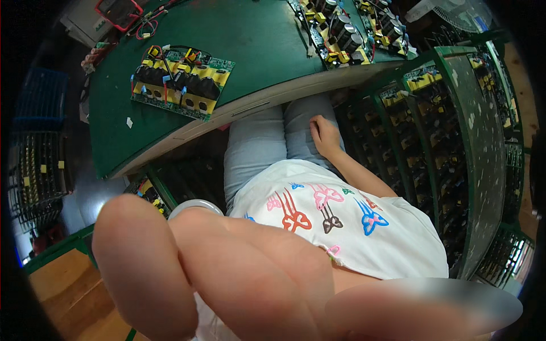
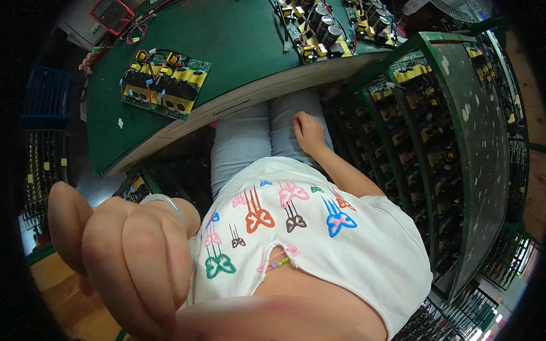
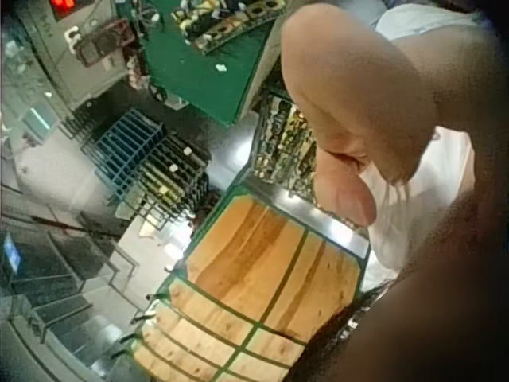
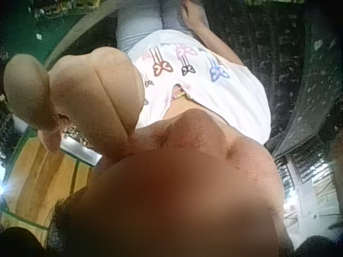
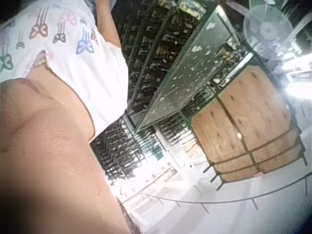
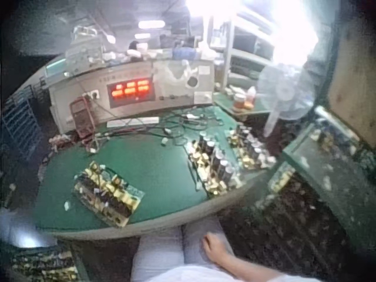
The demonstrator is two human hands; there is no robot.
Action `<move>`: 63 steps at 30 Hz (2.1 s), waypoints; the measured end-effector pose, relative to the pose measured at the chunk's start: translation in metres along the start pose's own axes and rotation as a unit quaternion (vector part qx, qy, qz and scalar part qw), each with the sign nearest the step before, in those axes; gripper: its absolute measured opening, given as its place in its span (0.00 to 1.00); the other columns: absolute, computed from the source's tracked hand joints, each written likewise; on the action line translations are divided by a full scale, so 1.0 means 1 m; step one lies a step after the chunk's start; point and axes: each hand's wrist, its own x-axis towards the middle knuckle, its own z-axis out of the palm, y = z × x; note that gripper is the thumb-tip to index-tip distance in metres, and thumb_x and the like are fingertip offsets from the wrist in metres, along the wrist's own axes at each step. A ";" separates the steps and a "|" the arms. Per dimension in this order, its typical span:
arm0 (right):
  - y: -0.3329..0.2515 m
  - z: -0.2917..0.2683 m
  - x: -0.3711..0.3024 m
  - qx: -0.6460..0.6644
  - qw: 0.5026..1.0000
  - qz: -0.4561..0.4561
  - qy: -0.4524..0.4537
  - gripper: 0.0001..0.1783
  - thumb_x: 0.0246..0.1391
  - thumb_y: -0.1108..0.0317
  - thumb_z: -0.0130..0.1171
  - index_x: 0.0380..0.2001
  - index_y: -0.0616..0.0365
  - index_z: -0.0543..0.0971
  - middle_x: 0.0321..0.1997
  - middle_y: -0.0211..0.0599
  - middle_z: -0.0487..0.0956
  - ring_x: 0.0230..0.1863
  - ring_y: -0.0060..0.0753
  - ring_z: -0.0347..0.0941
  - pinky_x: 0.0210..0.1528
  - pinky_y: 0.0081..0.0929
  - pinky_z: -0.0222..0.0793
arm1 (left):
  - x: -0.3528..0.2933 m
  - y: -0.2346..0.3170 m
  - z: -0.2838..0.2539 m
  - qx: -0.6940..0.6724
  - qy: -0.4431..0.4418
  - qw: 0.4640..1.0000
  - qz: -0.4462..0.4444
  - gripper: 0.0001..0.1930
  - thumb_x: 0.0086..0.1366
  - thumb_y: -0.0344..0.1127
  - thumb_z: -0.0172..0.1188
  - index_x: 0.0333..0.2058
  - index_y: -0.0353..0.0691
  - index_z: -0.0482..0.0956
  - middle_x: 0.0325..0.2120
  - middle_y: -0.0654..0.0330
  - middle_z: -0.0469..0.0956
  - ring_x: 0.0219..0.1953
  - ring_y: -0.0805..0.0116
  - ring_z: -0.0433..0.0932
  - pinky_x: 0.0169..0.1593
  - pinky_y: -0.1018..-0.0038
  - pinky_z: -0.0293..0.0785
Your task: Organizing and inspecting printed circuit boards (PCBs) on an assembly line and testing station.
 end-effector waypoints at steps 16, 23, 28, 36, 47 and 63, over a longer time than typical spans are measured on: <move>0.000 -0.025 0.052 0.086 0.967 0.097 -0.220 0.10 0.60 0.66 0.54 0.39 0.60 0.79 0.33 0.49 0.81 0.35 0.53 0.79 0.39 0.43 0.73 | 0.066 0.068 -0.006 0.212 0.261 0.940 0.053 0.11 0.71 0.30 0.55 0.31 0.47 0.63 0.21 0.58 0.72 0.27 0.64 0.71 0.37 0.75 0.68; -0.076 -0.186 0.149 0.030 0.997 -0.059 -0.042 0.09 0.53 0.81 0.60 0.39 0.60 0.79 0.35 0.42 0.78 0.37 0.40 0.77 0.40 0.31 0.73 | 0.003 0.136 -0.078 0.705 0.244 0.642 -0.175 0.16 0.47 0.18 0.63 0.36 0.35 0.73 0.34 0.48 0.80 0.39 0.55 0.79 0.47 0.61 0.73; -0.073 -0.217 0.210 -0.063 0.995 -0.072 -0.011 0.15 0.55 0.81 0.59 0.46 0.58 0.78 0.43 0.39 0.77 0.42 0.41 0.75 0.45 0.32 0.70 | -0.067 0.178 -0.112 0.888 0.222 0.255 -0.313 0.14 0.58 0.18 0.56 0.44 0.35 0.77 0.47 0.54 0.79 0.51 0.54 0.76 0.57 0.63 0.69; -0.046 -0.196 0.252 -0.052 0.991 -0.060 -0.108 0.16 0.57 0.78 0.60 0.49 0.55 0.78 0.44 0.36 0.75 0.36 0.31 0.73 0.37 0.27 0.69 | -0.090 0.208 -0.130 0.907 0.199 0.143 -0.343 0.22 0.57 0.19 0.56 0.50 0.42 0.79 0.53 0.59 0.76 0.58 0.53 0.71 0.63 0.55 0.65; -0.051 -0.185 0.291 -0.148 0.971 -0.071 -0.177 0.14 0.53 0.71 0.64 0.43 0.59 0.79 0.38 0.41 0.81 0.27 0.38 0.71 0.35 0.31 0.69 | -0.098 0.231 -0.142 0.898 0.168 0.147 -0.379 0.21 0.53 0.19 0.57 0.47 0.44 0.78 0.46 0.59 0.77 0.57 0.56 0.73 0.68 0.52 0.58; -0.115 -0.111 0.286 -0.162 0.982 -0.019 -0.090 0.17 0.48 0.56 0.61 0.30 0.61 0.79 0.30 0.47 0.82 0.36 0.53 0.78 0.40 0.44 0.74 | -0.109 0.192 -0.124 0.897 0.275 0.013 -0.347 0.19 0.51 0.32 0.68 0.44 0.49 0.80 0.40 0.66 0.77 0.44 0.61 0.71 0.51 0.61 0.55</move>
